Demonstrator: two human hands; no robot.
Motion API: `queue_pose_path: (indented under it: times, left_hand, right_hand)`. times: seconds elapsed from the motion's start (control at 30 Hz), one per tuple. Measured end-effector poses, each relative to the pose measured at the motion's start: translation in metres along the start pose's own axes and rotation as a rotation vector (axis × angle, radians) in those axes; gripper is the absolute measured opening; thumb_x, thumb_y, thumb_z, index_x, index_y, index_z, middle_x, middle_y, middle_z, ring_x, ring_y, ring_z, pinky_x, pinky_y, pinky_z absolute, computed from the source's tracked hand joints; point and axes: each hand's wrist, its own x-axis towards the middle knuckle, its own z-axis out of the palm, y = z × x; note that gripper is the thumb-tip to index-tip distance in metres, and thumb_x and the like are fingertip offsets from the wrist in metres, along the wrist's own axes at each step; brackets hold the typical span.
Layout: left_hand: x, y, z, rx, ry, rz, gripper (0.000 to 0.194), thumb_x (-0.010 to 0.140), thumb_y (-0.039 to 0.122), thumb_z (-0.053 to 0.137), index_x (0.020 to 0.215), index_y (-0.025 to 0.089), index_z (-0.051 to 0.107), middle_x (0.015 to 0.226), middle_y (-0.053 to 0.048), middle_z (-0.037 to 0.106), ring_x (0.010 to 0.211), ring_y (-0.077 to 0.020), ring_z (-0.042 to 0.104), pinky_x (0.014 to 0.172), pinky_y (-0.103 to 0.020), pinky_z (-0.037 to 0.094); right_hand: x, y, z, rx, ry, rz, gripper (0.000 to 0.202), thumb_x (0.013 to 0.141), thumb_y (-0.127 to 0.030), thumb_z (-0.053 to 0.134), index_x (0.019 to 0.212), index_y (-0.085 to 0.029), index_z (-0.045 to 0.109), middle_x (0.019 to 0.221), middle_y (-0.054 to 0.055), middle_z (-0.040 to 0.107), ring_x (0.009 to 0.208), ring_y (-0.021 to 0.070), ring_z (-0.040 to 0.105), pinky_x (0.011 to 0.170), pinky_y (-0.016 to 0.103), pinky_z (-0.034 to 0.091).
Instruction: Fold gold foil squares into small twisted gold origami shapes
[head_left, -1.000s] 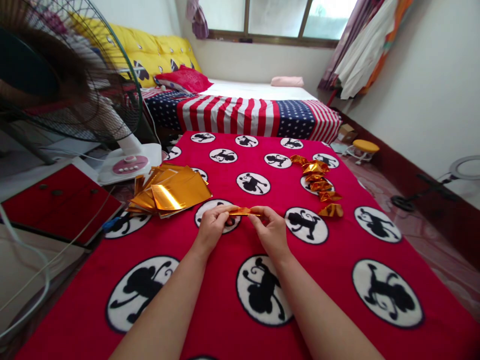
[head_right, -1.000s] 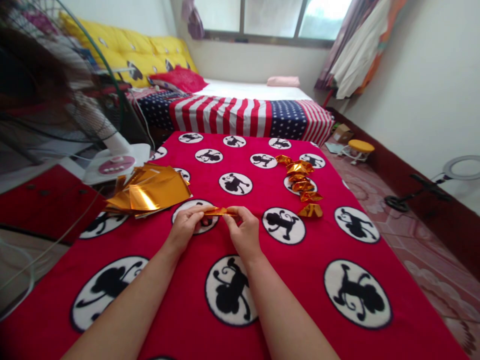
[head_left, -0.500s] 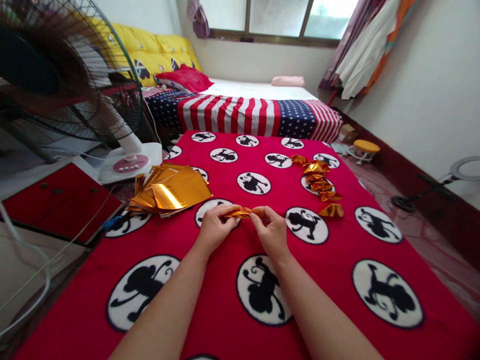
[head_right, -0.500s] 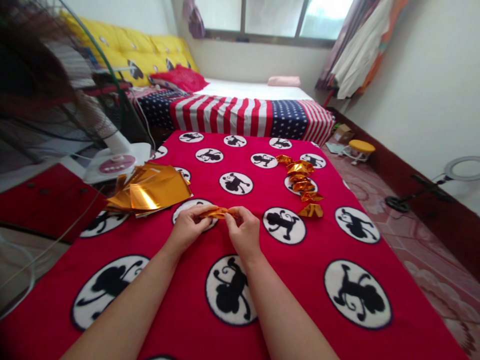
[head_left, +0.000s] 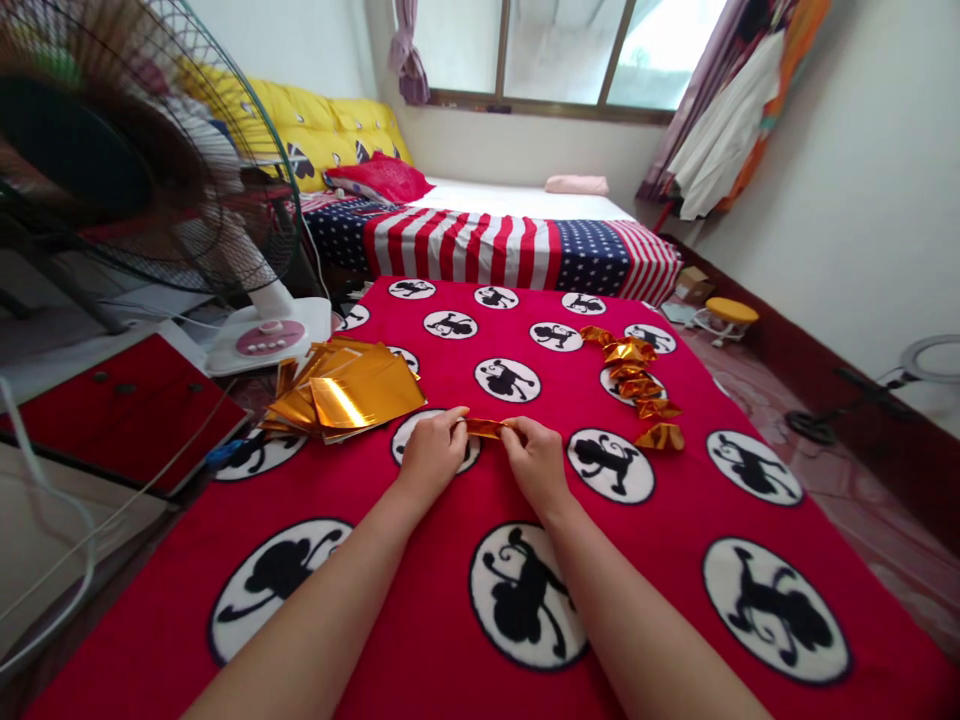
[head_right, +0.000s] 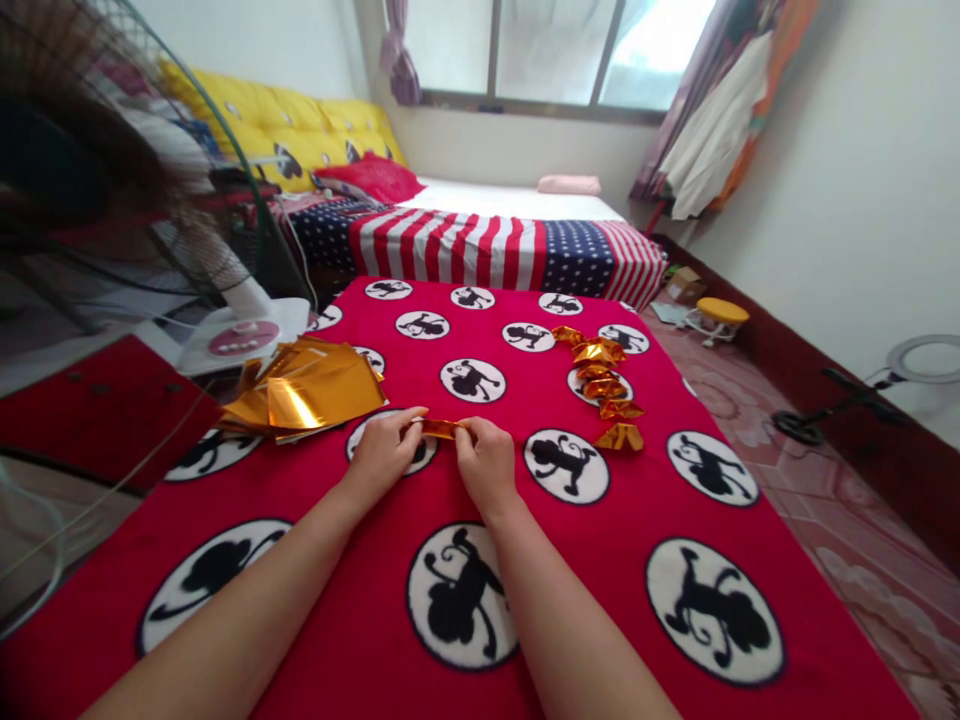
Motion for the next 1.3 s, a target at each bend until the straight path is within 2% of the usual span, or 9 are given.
queue_pose_path:
  times: [0.07, 0.13, 0.27, 0.5, 0.73, 0.97, 1.3]
  left_hand:
    - [0.007, 0.004, -0.004, 0.201, -0.074, -0.023, 0.033, 0.088, 0.025, 0.042, 0.095, 0.017, 0.074, 0.090, -0.012, 0.075, 0.084, -0.0249, 0.070, 0.074, -0.032, 0.049]
    - [0.011, 0.007, -0.006, 0.338, -0.106, -0.033, 0.033, 0.089, 0.028, 0.041, 0.086, 0.018, 0.073, 0.083, -0.012, 0.074, 0.078, -0.0264, 0.070, 0.066, -0.033, 0.047]
    - [0.011, 0.008, -0.001, 0.434, -0.088, 0.034, 0.029, 0.087, 0.028, 0.042, 0.079, 0.020, 0.069, 0.081, -0.008, 0.073, 0.076, -0.0247, 0.069, 0.061, -0.031, 0.041]
    - [0.009, 0.004, 0.002, 0.432, -0.124, 0.166, 0.038, 0.096, 0.033, 0.033, 0.083, 0.020, 0.066, 0.085, -0.006, 0.073, 0.077, -0.0212, 0.067, 0.061, -0.031, 0.036]
    - [0.008, 0.003, -0.002, 0.452, -0.150, 0.143, 0.033, 0.093, 0.029, 0.036, 0.086, 0.019, 0.066, 0.086, -0.007, 0.072, 0.076, -0.0214, 0.066, 0.060, -0.031, 0.034]
    - [0.010, -0.005, -0.003, 0.413, -0.177, 0.194, 0.044, 0.098, 0.037, 0.030, 0.082, 0.020, 0.067, 0.083, -0.008, 0.071, 0.075, -0.0212, 0.064, 0.061, -0.031, 0.032]
    - [0.012, -0.007, -0.004, 0.326, -0.211, 0.184, 0.046, 0.096, 0.038, 0.032, 0.077, 0.021, 0.070, 0.078, -0.007, 0.070, 0.074, -0.0198, 0.061, 0.061, -0.030, 0.029]
  right_hand:
    - [0.004, 0.002, 0.000, -0.002, 0.000, 0.041, 0.021, 0.084, -0.024, 0.052, 0.079, -0.018, 0.072, 0.067, 0.002, 0.069, 0.061, 0.0168, 0.060, 0.059, 0.026, 0.041]
    - [0.007, 0.004, 0.001, -0.001, 0.026, 0.074, 0.022, 0.083, -0.023, 0.050, 0.080, -0.018, 0.072, 0.067, 0.002, 0.069, 0.060, 0.0164, 0.060, 0.059, 0.026, 0.041]
    - [0.009, 0.009, 0.005, -0.047, 0.075, 0.092, 0.020, 0.080, -0.020, 0.050, 0.082, -0.018, 0.070, 0.071, 0.003, 0.070, 0.064, 0.0172, 0.062, 0.062, 0.026, 0.043]
    - [0.008, 0.006, 0.005, -0.044, 0.097, 0.084, 0.023, 0.085, -0.023, 0.048, 0.083, -0.018, 0.070, 0.072, 0.004, 0.070, 0.063, 0.0173, 0.062, 0.061, 0.026, 0.044]
    - [0.005, 0.007, 0.004, -0.079, 0.105, 0.060, 0.018, 0.082, -0.022, 0.051, 0.081, -0.017, 0.069, 0.069, 0.003, 0.069, 0.060, 0.0166, 0.061, 0.060, 0.026, 0.044]
    - [0.003, 0.003, 0.001, -0.092, 0.071, 0.069, 0.020, 0.084, -0.024, 0.051, 0.078, -0.018, 0.069, 0.066, 0.002, 0.068, 0.057, 0.0152, 0.059, 0.057, 0.025, 0.041]
    - [0.002, 0.000, 0.001, -0.123, 0.076, 0.074, 0.020, 0.085, -0.024, 0.052, 0.073, -0.019, 0.068, 0.062, 0.003, 0.067, 0.055, 0.0153, 0.059, 0.056, 0.025, 0.039]
